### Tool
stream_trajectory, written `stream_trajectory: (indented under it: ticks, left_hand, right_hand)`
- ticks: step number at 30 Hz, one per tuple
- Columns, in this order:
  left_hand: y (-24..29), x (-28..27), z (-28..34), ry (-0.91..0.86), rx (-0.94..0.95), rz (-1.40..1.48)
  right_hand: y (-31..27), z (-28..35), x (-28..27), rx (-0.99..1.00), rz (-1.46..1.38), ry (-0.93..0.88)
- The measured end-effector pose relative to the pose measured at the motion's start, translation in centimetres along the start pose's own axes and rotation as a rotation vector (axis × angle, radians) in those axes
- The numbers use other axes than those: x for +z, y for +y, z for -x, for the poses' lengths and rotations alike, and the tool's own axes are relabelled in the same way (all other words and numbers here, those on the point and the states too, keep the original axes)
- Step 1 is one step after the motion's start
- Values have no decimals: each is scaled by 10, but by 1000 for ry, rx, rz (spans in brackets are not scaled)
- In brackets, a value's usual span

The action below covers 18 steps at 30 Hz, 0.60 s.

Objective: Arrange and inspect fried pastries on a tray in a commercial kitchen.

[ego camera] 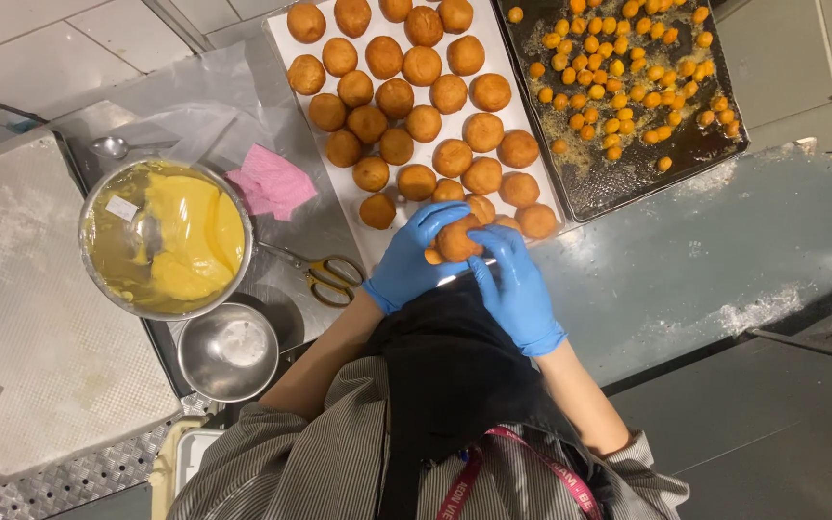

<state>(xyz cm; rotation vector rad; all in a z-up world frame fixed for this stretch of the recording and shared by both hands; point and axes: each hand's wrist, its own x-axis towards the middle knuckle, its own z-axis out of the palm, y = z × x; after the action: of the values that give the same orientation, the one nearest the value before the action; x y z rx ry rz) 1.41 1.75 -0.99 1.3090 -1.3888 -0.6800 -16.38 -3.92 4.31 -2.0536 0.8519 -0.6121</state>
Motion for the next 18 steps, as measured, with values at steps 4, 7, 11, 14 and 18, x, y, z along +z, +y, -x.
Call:
stream_trajectory:
  ticks: [4, 7, 11, 14, 18]
  left_hand:
    - [-2, 6, 7, 49, -62, -71]
    - [-7, 13, 13, 70, 18, -157]
    - [-14, 21, 21, 73, -29, -166]
    - [-22, 20, 25, 52, -1, -201]
    - [-39, 21, 33, -46, 15, -254]
  right_hand:
    - [-2, 1, -2, -63, 215, 35]
    - [-3, -4, -4, -70, 353, 24]
    - [0, -8, -4, -157, 254, -83]
    - [6, -5, 6, -197, 454, -107]
    - [54, 5, 29, -145, 486, -194]
